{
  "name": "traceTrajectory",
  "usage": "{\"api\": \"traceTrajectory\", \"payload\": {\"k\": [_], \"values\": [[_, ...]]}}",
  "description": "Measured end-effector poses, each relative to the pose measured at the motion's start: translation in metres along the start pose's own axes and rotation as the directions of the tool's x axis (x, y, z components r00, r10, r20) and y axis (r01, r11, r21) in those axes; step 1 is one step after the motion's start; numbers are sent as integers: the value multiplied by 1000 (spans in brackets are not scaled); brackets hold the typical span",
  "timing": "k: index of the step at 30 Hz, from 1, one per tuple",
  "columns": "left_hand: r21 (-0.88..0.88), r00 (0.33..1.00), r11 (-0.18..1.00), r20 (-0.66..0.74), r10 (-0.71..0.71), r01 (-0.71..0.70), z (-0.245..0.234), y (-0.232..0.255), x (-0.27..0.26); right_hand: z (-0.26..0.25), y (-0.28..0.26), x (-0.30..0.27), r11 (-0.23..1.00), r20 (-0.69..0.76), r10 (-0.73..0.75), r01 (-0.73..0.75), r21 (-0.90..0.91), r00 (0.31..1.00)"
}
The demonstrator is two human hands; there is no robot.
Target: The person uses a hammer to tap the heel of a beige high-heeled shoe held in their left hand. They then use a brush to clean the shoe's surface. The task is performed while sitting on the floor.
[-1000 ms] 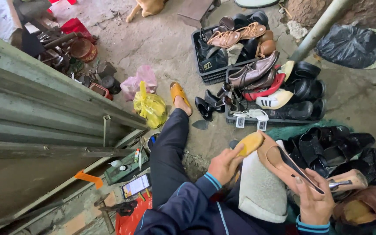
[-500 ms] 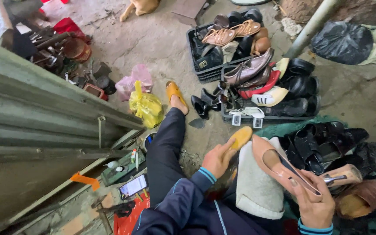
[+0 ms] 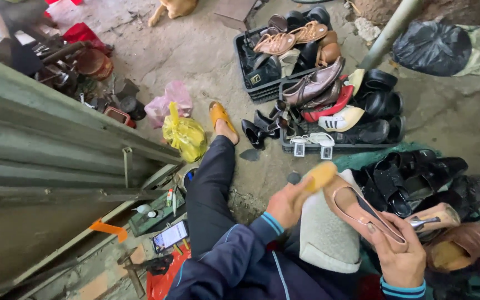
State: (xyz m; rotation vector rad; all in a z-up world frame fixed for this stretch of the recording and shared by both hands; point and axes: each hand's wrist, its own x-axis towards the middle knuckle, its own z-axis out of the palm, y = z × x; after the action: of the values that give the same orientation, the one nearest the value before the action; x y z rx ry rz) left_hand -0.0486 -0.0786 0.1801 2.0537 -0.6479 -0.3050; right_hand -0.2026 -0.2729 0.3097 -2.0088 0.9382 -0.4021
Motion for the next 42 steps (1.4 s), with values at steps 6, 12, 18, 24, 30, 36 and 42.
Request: {"api": "traceTrajectory", "payload": {"k": [6,12,18,24,30,36,42], "values": [[141,987,981,113,115,-130,-4,12,-6,2,8,-1,999,-14,-38,39,29,999],[20,965,972,122,230,-234,-15,23,-3,2,11,1,999,22,-37,37,-1,999],[54,995,997,95,44,-49,-9,6,6,2,13,1,999,10,-39,39,-19,999],[80,999,997,39,-1,-2,-9,0,12,1,3,1,1000,16,-12,13,-25,1000],[132,986,987,127,-108,91,-4,-9,22,2,47,6,976,42,-217,217,4,975],[89,995,996,100,-9,0,-8,9,5,2,12,-11,999,-7,-39,39,4,999],[123,968,961,5,251,-249,-8,19,-5,5,20,-8,984,14,-161,160,81,987]]}}
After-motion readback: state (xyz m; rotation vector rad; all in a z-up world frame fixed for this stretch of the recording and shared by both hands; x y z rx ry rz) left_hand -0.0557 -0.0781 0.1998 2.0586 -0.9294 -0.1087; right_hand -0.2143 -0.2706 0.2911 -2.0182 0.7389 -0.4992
